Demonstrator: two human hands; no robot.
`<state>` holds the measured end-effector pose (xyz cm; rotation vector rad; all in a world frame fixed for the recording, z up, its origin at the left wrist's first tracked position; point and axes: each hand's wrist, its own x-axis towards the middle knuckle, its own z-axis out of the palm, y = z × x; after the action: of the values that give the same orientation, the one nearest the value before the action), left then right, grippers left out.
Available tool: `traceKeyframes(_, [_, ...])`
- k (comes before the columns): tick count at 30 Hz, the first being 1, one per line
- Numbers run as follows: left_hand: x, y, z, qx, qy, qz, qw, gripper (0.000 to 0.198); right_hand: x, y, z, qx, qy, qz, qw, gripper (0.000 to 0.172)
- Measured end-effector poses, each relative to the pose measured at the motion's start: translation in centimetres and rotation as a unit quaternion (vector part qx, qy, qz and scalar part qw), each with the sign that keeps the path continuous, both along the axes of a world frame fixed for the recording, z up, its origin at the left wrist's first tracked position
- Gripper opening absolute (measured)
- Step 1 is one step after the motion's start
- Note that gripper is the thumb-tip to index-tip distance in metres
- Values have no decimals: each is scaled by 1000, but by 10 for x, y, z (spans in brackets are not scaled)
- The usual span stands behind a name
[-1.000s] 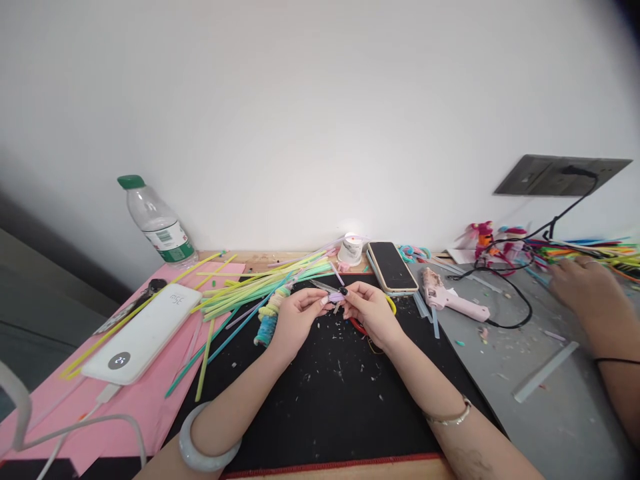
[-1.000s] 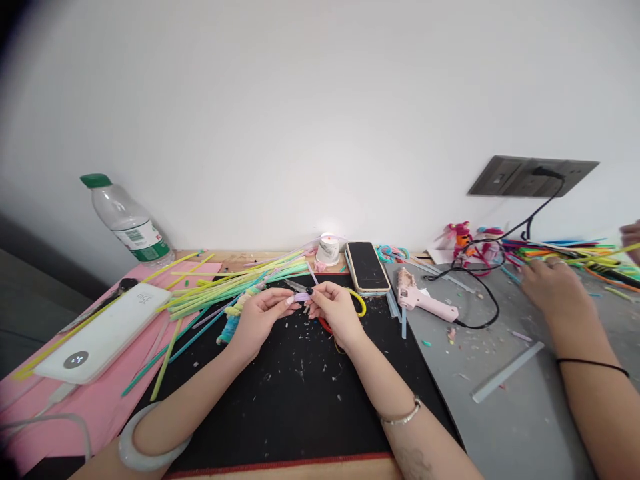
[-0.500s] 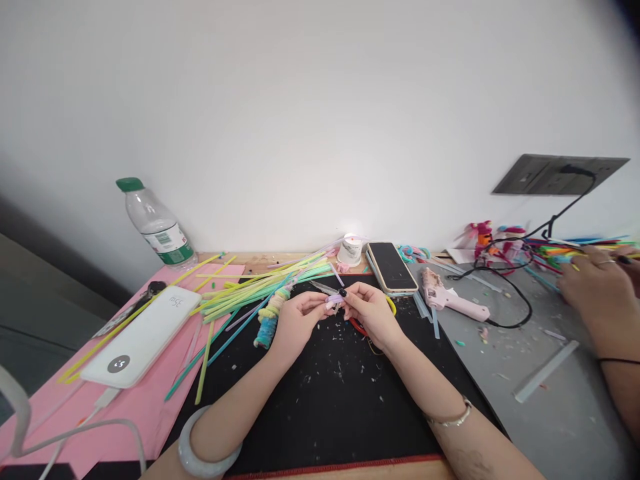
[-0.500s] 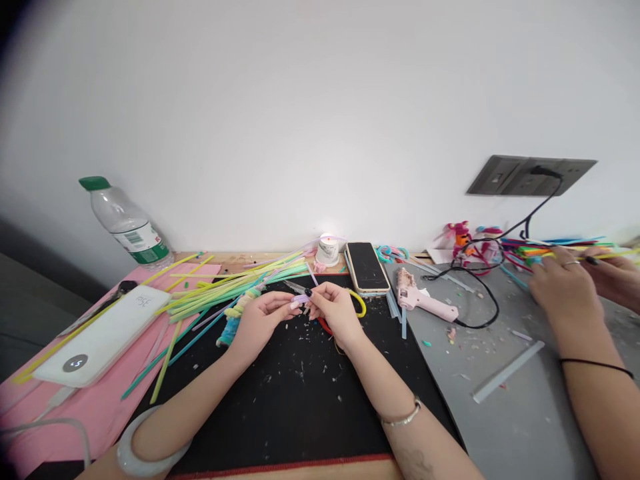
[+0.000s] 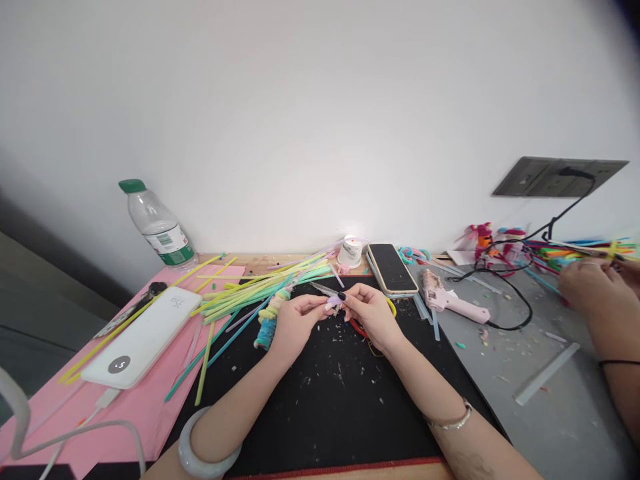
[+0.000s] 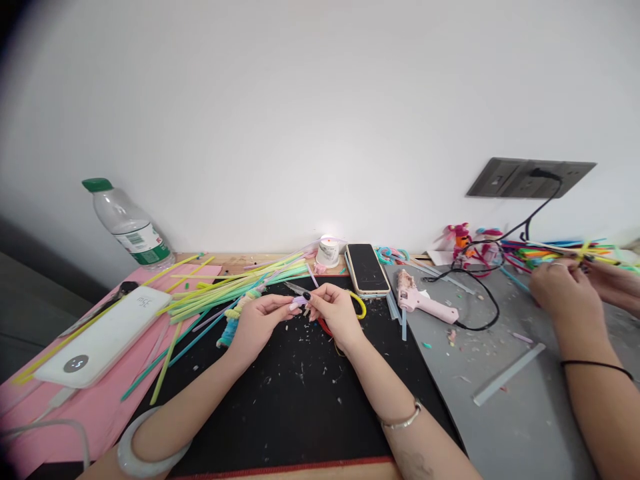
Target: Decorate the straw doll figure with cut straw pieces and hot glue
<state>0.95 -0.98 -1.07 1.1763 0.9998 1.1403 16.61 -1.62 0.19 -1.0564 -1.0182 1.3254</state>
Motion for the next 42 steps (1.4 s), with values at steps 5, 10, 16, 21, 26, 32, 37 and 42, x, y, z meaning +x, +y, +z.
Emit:
traceKeyframes(5, [0,0,0,-9,-4,-6,1000,18,1,1,-1,3,-7,0,1000,26])
traceKeyframes(10, [0,0,1,-1,1,-12,1000,18,0,1,-2,9,-18,-2,1000,26])
traceKeyframes(16, [1,-1,3,13,-4,-15,1000,21,0,0,-1,24,-43,-8,999,26])
traceKeyframes(21, [0,1,1,3,4,-20,1000,19,0,-1,1,13,-15,16,1000,26])
traceKeyframes(26, [-1,1,1,16,10,-9,1000,19,0,-1,1,8,8,39,999,26])
traceKeyframes(32, [0,0,2,21,13,-15,1000,20,1,-1,1,32,-51,31,998,25])
traceKeyframes(37, [0,0,3,-9,-11,-38,999,24,1,-1,1,54,-79,22,995,23])
traceKeyframes(42, [-1,0,3,-18,-22,-32,999,21,1,-1,-2,88,-120,19,989,21])
